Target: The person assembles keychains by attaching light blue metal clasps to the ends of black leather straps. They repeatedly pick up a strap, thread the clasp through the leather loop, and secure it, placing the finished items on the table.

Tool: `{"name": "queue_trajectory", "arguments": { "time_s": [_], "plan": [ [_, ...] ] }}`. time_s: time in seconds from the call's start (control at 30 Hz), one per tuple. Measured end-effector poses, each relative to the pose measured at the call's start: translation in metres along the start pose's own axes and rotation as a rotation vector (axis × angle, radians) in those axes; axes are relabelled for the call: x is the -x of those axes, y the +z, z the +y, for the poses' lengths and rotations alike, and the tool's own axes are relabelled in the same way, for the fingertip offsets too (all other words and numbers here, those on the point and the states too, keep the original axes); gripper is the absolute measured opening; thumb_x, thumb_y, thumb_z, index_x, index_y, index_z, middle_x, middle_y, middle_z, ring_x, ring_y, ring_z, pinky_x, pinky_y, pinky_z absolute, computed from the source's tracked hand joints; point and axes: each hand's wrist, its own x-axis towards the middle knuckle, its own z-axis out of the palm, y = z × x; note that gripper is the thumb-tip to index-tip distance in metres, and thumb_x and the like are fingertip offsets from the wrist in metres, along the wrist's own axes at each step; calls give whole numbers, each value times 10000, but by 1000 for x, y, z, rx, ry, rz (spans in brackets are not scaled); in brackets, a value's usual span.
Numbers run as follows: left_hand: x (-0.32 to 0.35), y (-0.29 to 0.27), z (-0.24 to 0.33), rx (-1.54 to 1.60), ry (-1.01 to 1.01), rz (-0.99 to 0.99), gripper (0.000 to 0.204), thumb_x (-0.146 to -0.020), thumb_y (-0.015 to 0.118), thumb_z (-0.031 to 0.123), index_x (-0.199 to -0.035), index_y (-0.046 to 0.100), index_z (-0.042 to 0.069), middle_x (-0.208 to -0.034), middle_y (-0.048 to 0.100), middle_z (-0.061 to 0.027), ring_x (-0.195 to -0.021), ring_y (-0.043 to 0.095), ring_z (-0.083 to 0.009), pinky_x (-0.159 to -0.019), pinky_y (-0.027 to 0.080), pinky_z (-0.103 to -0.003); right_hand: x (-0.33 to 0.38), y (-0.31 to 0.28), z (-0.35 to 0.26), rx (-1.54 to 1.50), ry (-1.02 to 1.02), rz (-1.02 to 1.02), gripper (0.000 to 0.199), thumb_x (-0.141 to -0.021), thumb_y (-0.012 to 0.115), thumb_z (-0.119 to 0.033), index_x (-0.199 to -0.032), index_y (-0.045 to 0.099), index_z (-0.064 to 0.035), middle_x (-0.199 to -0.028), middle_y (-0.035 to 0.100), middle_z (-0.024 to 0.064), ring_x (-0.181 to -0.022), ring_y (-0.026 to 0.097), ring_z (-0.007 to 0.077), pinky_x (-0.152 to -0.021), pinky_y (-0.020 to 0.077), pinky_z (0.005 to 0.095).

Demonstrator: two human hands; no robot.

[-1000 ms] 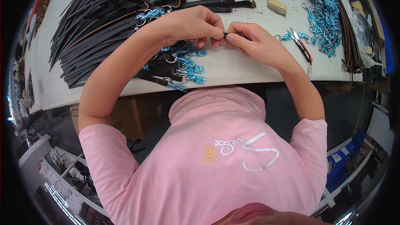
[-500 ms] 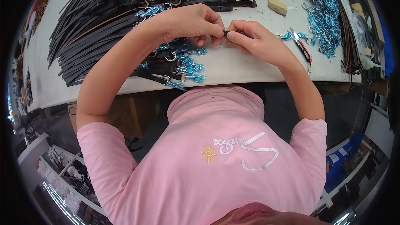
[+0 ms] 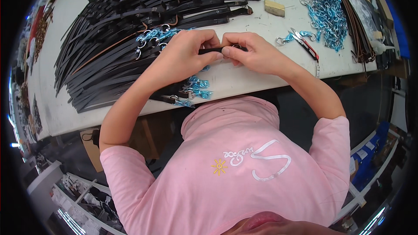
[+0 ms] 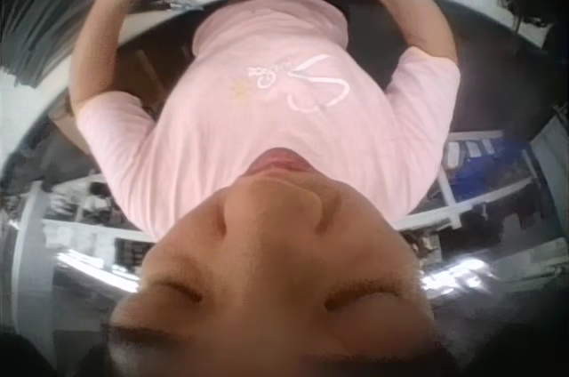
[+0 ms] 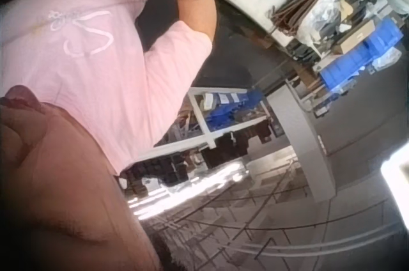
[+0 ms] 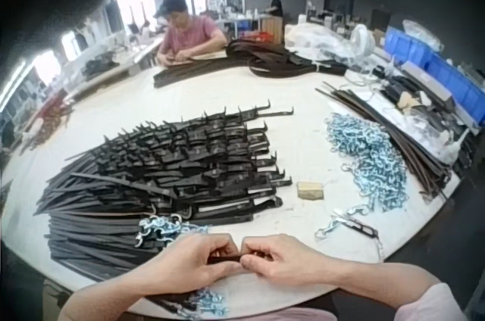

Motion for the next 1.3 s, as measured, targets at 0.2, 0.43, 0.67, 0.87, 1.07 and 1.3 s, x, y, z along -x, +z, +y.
{"name": "queue_trajectory", "arguments": {
  "time_s": [0.2,0.43,0.67,0.87,1.07,1.3],
  "plan": [
    [20,6,9,-264,115,121,140,-839,723,139,-897,686,16,-792,686,-148,-670,651,-318,-599,493,-396,8,10,-10,206,-135,79,195,-933,625,-191,-826,587,-33,-637,580,53,-616,536,149,-623,421,324],
    [80,-59,30,-454,152,630,119,-838,749,47,-768,656,27,-665,608,-50,-566,513,-195,-563,407,-315,-13,6,-58,-78,-232,-55,162,-999,603,-154,-1058,625,-4,-797,588,-9,-705,554,68,-676,457,236],
    [127,-93,-61,-894,-46,862,211,-832,788,125,-722,621,59,-624,542,-17,-585,435,-192,-636,341,-335,-74,47,-30,463,-531,168,201,-957,630,-132,-1126,627,-23,-858,668,103,-732,646,196,-689,503,319],
    [115,-97,-78,-560,-148,893,179,-825,790,150,-847,663,25,-872,625,-66,-830,607,-234,-843,469,-354,-9,-23,-35,510,-343,447,178,-907,669,-95,-1067,682,-17,-941,706,106,-828,678,223,-772,525,322],
    [17,-110,-72,-966,278,442,303,-858,745,173,-1150,705,105,-1266,629,-61,-1245,520,-278,-1104,352,-410,76,-74,-3,826,-137,480,264,-830,675,-11,-1093,692,-29,-1073,680,113,-1008,633,284,-887,489,356],
    [35,-223,-63,-235,223,737,250,-1022,590,177,-1170,702,10,-980,742,-74,-928,697,-141,-905,519,-264,66,-70,17,811,-134,483,173,-845,652,17,-1013,652,-26,-973,621,98,-944,589,280,-833,462,396]
  ]
}}
